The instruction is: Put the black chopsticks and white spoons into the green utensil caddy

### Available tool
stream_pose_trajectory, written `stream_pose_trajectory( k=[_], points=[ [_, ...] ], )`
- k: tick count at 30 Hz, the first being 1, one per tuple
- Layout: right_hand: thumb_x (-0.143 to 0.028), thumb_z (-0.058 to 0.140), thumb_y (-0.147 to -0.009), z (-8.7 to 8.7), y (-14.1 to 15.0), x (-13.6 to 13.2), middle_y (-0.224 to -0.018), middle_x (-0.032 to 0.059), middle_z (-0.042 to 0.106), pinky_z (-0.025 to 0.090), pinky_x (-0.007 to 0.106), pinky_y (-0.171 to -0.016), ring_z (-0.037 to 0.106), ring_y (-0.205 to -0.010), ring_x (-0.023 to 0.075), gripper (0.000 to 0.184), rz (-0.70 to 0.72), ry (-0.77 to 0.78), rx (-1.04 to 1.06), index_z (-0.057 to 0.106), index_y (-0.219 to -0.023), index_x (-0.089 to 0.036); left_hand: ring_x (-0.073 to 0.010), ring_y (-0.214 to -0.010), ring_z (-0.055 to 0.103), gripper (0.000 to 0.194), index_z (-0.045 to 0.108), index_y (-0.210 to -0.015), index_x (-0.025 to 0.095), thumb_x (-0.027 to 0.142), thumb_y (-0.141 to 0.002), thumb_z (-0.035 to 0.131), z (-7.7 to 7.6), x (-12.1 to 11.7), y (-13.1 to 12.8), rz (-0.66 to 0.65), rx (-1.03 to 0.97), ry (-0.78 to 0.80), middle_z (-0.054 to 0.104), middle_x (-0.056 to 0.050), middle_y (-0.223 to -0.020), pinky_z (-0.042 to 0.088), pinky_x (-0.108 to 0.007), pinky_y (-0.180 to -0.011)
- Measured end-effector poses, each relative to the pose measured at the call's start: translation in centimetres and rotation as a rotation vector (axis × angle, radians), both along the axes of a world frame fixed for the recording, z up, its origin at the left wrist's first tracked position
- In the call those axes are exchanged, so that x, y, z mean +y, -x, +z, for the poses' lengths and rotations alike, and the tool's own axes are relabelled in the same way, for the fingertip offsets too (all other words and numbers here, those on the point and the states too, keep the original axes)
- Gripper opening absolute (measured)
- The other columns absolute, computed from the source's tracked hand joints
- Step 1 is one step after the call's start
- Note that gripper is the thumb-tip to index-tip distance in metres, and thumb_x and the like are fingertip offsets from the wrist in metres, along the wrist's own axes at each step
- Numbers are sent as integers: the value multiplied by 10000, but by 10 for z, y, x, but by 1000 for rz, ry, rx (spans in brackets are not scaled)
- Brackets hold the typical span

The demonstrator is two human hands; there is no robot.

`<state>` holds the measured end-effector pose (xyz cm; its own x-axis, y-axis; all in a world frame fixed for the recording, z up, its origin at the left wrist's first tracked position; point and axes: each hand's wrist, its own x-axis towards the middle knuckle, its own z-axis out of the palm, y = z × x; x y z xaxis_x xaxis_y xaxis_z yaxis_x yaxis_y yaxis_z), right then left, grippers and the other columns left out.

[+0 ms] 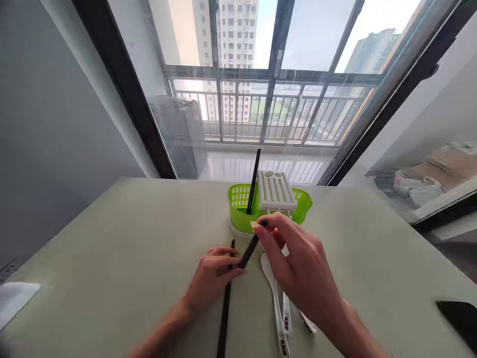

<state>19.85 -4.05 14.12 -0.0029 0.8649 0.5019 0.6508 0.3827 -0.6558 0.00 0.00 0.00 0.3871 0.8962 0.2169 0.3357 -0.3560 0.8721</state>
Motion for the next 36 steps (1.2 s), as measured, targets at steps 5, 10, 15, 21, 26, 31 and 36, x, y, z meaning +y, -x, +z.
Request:
stream_pose_trajectory(
  k=[5, 10, 15, 21, 26, 31, 36],
  points=[
    [-385, 613, -965, 69, -11, 21, -581, -63, 516, 378, 241, -377, 513, -412, 97, 202, -355, -273, 117, 592, -815, -252, -236, -1204, 627, 372, 683, -1265, 290, 458, -934, 666, 17, 5, 5, 129, -175, 47, 677, -60, -1339, 486, -381, -1038],
    [-412, 501, -1020, 99, -14, 70, -715, -12, 533, 432, 302, -460, 483, -491, 131, 203, -232, -382, -9, 551, -857, -301, -222, -1065, 663, 403, 663, -1135, 202, 555, -971, 559, 9, 13, 9, 305, -287, 182, 707, -102, -1155, 504, -344, -945],
    [-404, 545, -991, 65, -13, 131, -625, -62, 544, 441, 266, -568, 463, -454, 85, 237, -82, -207, -57, 559, -823, -238, -211, -1017, 648, 389, 662, -1062, 191, 550, -980, 537, 8, 12, 9, 276, -246, 175, 701, -89, -1079, 493, -327, -909],
    [-465, 542, -961, 33, -11, 161, -593, -65, 563, 431, 260, -575, 533, -409, 95, 316, -26, -8, -72, 556, -763, -219, -197, -944, 627, 334, 677, -954, 199, 503, -981, 544, 15, 8, 9, 227, -192, 125, 690, -55, -1000, 472, -301, -821],
    [-489, 551, -941, 19, -14, 171, -648, -19, 653, 417, 272, -622, 613, -566, 143, 337, -79, 31, -121, 622, -766, -210, -189, -909, 628, 336, 691, -939, 204, 495, -989, 532, 17, 8, 9, 218, -167, 137, 699, -42, -979, 458, -296, -795],
    [-451, 591, -918, 20, -17, 165, -784, 22, 732, 434, 311, -637, 635, -610, 168, 269, -210, -81, -211, 655, -979, -197, -192, -895, 641, 358, 706, -936, 210, 512, -991, 521, 20, 7, 9, 214, -150, 162, 718, -37, -962, 455, -299, -790],
    [-377, 597, -930, 38, -5, 117, -823, 0, 706, 452, 312, -599, 622, -561, 150, 300, -281, -240, -231, 545, -1177, -214, -197, -906, 644, 387, 706, -935, 212, 537, -993, 503, 19, 7, 9, 230, -155, 174, 724, -42, -965, 461, -306, -811]
  ],
)
